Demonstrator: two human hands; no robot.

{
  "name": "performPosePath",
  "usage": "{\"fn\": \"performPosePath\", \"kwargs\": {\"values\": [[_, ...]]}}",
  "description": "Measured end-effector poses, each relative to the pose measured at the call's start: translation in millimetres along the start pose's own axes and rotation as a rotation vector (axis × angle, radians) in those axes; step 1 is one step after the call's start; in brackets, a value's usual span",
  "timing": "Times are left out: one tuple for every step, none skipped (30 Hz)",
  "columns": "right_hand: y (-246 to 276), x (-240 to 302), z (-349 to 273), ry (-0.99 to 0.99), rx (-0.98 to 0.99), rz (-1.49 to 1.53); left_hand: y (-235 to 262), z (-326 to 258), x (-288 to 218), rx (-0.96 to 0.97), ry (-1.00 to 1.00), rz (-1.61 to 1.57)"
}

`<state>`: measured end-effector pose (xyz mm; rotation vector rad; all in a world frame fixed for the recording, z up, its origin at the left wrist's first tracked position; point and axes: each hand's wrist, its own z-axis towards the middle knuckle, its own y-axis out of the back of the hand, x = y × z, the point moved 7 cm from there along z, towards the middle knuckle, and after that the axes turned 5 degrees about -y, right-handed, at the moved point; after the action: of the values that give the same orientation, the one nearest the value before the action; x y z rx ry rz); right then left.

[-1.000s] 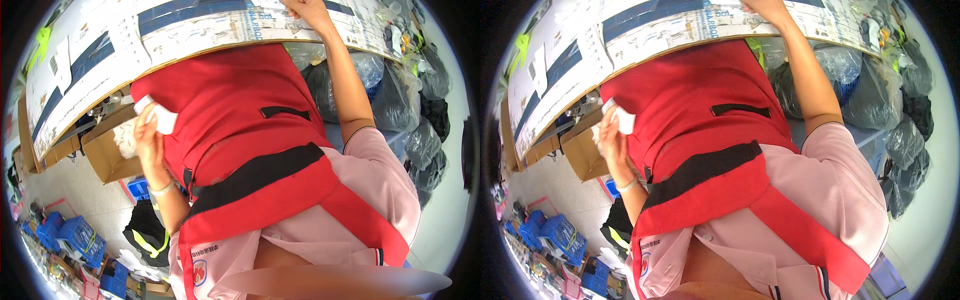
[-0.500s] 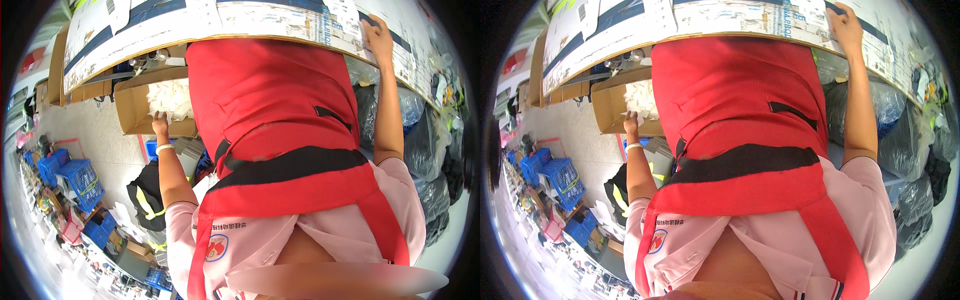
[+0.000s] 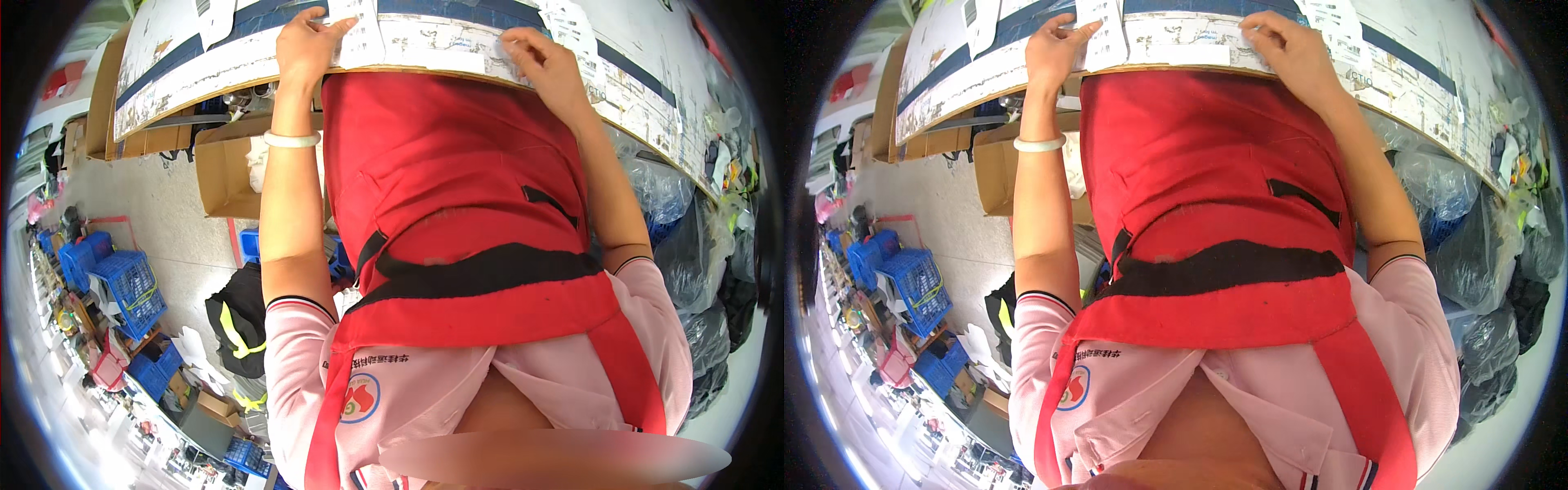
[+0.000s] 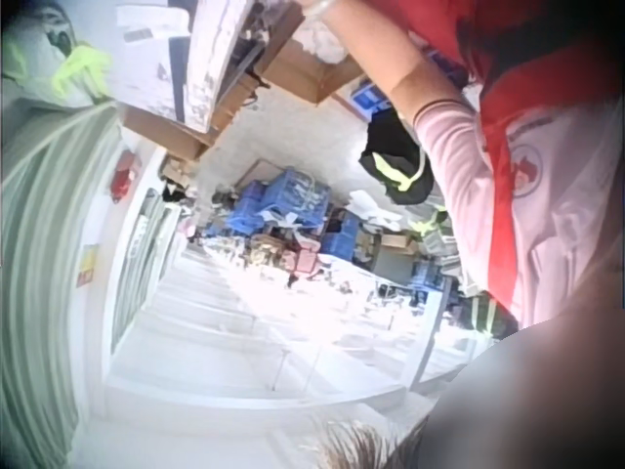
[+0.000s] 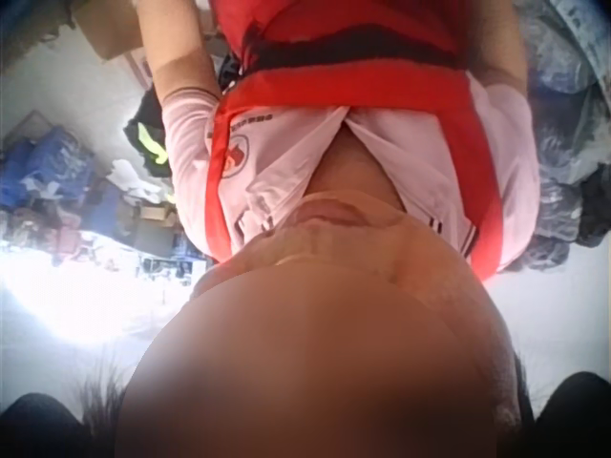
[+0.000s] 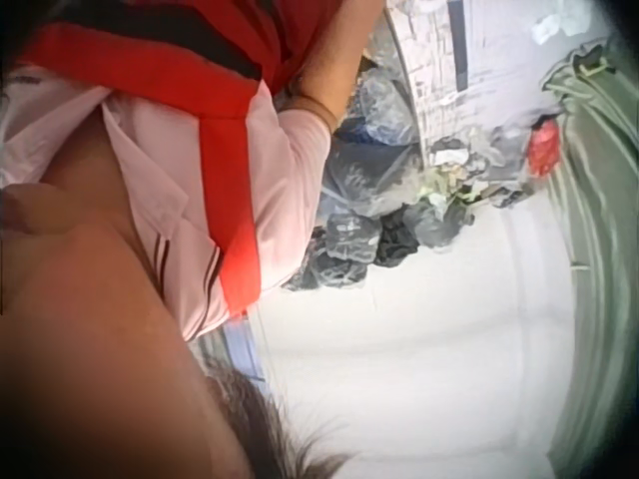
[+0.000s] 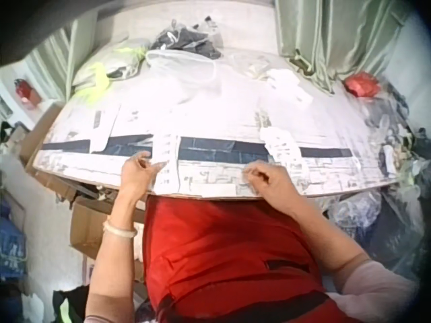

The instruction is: Inspecting and sorting garment labels or tags at a workbench.

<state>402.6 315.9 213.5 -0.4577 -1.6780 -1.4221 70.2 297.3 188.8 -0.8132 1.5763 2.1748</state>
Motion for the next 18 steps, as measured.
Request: {"fn": "performPosePath", "kwargs": {"values": [[-3,0,-3,-0.012,0.011,0.016,-2,4,7,0.029,0.039,-0.074],[-3,-2,-5,-0.016,0.007,0.021,-2,6,11,0.034,0.035,-0.071],[-4,-2,-6,-0.005,0.018,0.025,-1,6,17,0.032,0.051,-0.224],[-6,-1,-7,0.009,0.031,0.030,-1,6,22,0.029,0.069,-0.376],[-5,-3,-8,0.002,0.024,0.034,-2,6,17,0.074,0.106,-0.429],[-5,-3,-8,-0.007,0.021,0.035,0,4,14,0.081,0.101,-0.427],[-5,-2,-9,-0.015,0.020,0.037,10,2,13,-0.025,0.093,-0.398],[-6,-1,-9,-0.020,0.014,0.042,21,-1,10,-0.129,0.083,-0.367],[-7,5,-10,0.023,-0.008,0.070,25,-4,7,-0.122,0.078,-0.365],[-9,11,-10,0.065,-0.030,0.097,30,-8,8,-0.159,0.124,-0.409],[-12,16,-9,0.064,-0.029,0.100,39,-16,7,-0.204,0.174,-0.451],[-17,22,-9,0.065,0.001,0.124,43,-20,10,-0.248,0.226,-0.494],[-23,26,-9,0.066,0.030,0.146,33,-19,24,-0.231,0.244,-0.584],[-27,29,-8,0.069,0.033,0.146,30,-20,26,-0.235,0.245,-0.584],[-33,30,-7,0.062,0.057,0.147,20,-22,32,-0.217,0.339,-0.746],[-38,32,-6,0.055,0.081,0.147,10,-24,37,-0.197,0.433,-0.908],[-40,37,-7,0.063,0.089,0.129,4,-23,36,-0.217,0.418,-1.038],[-43,40,-8,0.063,0.090,0.128,2,-23,38,-0.218,0.419,-1.039]]}}
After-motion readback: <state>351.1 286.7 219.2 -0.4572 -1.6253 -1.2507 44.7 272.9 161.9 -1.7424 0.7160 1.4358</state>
